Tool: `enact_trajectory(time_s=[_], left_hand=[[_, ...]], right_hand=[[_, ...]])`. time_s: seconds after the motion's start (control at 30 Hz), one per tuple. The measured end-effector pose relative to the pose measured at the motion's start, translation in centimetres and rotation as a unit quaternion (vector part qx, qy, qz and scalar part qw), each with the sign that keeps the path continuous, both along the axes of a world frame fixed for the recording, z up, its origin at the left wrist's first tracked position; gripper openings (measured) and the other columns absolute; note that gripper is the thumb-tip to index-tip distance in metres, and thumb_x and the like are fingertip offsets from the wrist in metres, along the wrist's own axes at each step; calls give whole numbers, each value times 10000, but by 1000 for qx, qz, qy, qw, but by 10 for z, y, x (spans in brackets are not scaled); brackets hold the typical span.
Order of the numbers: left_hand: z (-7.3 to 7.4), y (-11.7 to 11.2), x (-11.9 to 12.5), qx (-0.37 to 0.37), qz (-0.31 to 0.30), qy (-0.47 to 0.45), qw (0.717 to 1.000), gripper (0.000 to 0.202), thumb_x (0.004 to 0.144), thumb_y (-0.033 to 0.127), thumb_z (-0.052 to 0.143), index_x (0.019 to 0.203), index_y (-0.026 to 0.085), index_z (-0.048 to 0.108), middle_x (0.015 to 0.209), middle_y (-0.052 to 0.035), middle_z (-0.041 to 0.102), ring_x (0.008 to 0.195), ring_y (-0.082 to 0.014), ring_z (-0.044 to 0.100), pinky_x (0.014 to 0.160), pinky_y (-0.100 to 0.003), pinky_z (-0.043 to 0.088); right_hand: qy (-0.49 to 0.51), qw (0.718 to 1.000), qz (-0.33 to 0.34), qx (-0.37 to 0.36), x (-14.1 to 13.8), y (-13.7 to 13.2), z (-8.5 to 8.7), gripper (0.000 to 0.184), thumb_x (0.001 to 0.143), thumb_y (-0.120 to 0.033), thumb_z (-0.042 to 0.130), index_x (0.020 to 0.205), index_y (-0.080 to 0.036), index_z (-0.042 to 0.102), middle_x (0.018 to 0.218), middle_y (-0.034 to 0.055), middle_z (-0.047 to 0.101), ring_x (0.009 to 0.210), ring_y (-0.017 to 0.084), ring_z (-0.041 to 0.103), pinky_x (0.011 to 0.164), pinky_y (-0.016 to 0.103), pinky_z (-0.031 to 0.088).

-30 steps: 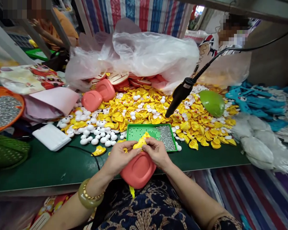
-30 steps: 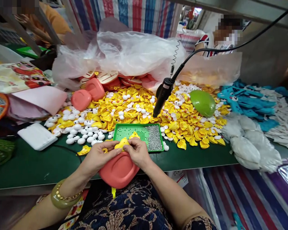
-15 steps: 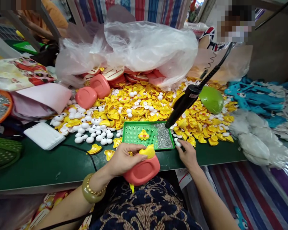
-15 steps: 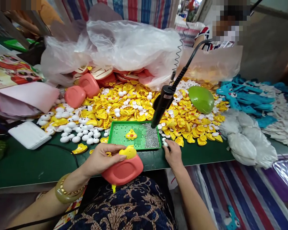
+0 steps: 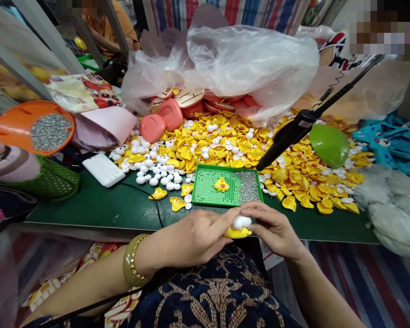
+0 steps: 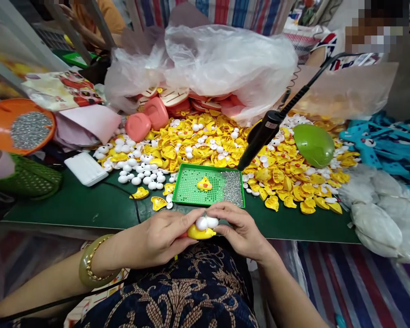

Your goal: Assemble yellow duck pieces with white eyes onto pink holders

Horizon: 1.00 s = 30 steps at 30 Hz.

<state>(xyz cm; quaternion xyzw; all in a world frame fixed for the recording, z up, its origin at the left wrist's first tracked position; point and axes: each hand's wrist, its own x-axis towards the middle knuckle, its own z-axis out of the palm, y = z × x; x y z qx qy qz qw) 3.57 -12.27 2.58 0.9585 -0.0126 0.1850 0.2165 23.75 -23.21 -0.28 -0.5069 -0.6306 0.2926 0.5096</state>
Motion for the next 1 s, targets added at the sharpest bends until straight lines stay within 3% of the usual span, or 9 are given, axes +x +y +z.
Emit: enact_trajectory(time_s=[0.43, 0.6, 0.7, 0.77, 0.83, 0.93, 1.0], left_hand=[[4, 1, 0, -43, -5, -38, 998, 410, 880, 81, 436, 1288, 67, 411, 943, -141, 676, 787, -209, 657, 667, -331, 569], [-1, 8, -4, -130, -18, -35, 991, 357, 876, 92, 474, 1232, 86, 505, 971, -143, 682, 819, -206, 652, 712, -324, 547], [0, 12, -7, -218, 0, -40, 975, 347, 856, 134, 534, 1201, 110, 564, 932, -113, 699, 755, -178, 648, 683, -280, 522], [1, 15, -9, -292, 33, -9, 956, 266, 822, 133, 560, 1072, 132, 648, 833, -68, 701, 673, -148, 623, 621, -238, 493], [-1, 19, -9, -394, 62, 37, 916, 178, 775, 130, 588, 922, 139, 688, 747, -28, 682, 630, -127, 597, 579, -209, 466], [-14, 28, -12, -558, 91, 73, 822, 175, 712, 155, 648, 880, 133, 690, 780, -24, 699, 677, -134, 622, 630, -218, 486], [-26, 35, -18, -629, 127, 69, 764, 227, 681, 178, 689, 903, 132, 699, 829, -43, 721, 718, -151, 648, 681, -244, 503]], right_hand=[[-51, 998, -22, 19, -1, 5, 12, 319, 767, -173, 676, 1043, -330, 692, 971, 28, 738, 866, 206, 701, 751, 408, 604], [-101, 994, 49, 4, 1, 2, 12, 459, 820, -116, 591, 1212, -356, 586, 1122, 27, 682, 1021, 189, 648, 851, 400, 567], [-101, 994, 38, 4, -8, 5, 7, 487, 794, -165, 644, 1248, -319, 556, 1165, 57, 647, 1069, 204, 614, 884, 408, 545], [-82, 996, -1, 29, -20, 11, 0, 397, 784, -194, 664, 1165, -295, 611, 1058, 56, 679, 975, 199, 641, 815, 387, 564], [-64, 996, -39, 49, -34, 21, -10, 263, 801, -207, 642, 1058, -264, 662, 932, 51, 702, 863, 187, 661, 729, 357, 576], [-46, 996, -61, 49, -45, 40, -26, 201, 803, -252, 639, 997, -234, 689, 883, 58, 722, 807, 186, 678, 692, 346, 580], [-51, 995, -77, 32, -41, 53, -36, 173, 815, -285, 625, 961, -237, 704, 873, 57, 731, 801, 188, 685, 705, 355, 578]])
